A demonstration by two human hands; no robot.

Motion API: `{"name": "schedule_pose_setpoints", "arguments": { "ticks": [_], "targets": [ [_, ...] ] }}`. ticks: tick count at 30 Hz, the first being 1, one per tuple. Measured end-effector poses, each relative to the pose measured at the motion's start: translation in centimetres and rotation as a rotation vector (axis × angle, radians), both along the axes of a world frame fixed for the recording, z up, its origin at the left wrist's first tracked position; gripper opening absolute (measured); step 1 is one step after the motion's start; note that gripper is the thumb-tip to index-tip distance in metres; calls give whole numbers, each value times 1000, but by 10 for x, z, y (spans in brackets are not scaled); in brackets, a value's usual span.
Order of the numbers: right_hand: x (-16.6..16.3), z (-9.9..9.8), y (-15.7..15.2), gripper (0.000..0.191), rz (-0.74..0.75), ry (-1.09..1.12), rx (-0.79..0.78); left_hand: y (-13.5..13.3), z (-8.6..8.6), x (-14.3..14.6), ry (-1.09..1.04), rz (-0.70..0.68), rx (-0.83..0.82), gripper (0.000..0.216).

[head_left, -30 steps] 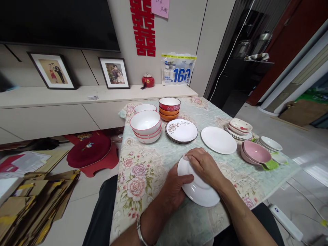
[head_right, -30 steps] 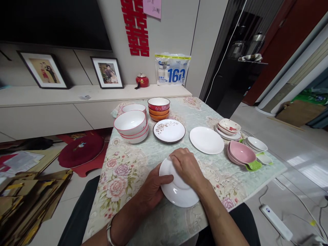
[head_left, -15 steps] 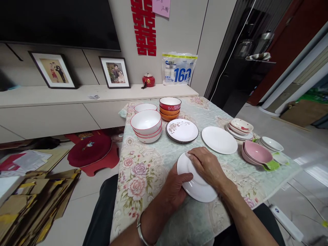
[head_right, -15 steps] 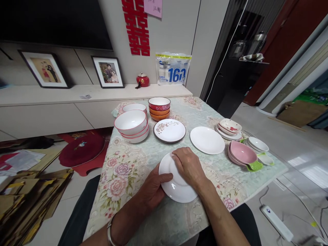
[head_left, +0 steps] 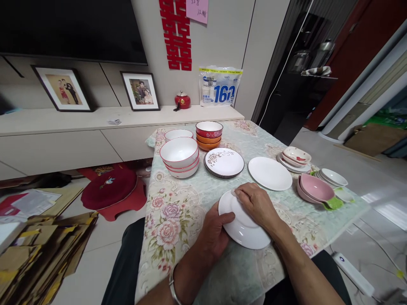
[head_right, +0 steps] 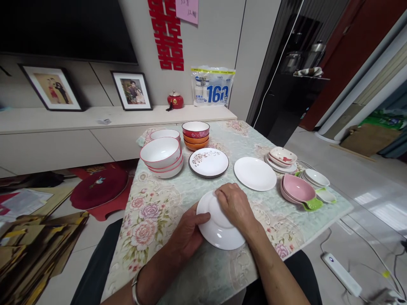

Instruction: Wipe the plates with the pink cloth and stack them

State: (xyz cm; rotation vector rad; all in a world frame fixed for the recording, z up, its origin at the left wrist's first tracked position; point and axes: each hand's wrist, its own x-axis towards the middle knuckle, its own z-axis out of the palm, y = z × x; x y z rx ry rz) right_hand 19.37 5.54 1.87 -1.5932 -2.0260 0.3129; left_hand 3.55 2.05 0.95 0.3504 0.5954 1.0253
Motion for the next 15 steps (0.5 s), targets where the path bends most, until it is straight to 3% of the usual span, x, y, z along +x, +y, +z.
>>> {"name": "schedule_pose_setpoints", "arguments": {
  "ticks": [4, 7, 11, 15],
  "targets": [
    [7, -2, 1, 27, -128, -72, -6, 4, 2, 3, -56, 39, -86, 43],
    [3, -2, 0, 27, -128, -123, 25, 7, 5, 3, -144, -56, -134, 47],
    [-15, 4, -8, 25, 102, -125, 80, 9, 5, 0, -196, -54, -171, 55],
    [-35, 17, -21, 26, 359, -38, 25, 8, 4, -5, -280, -90, -198, 54]
  ]
}}
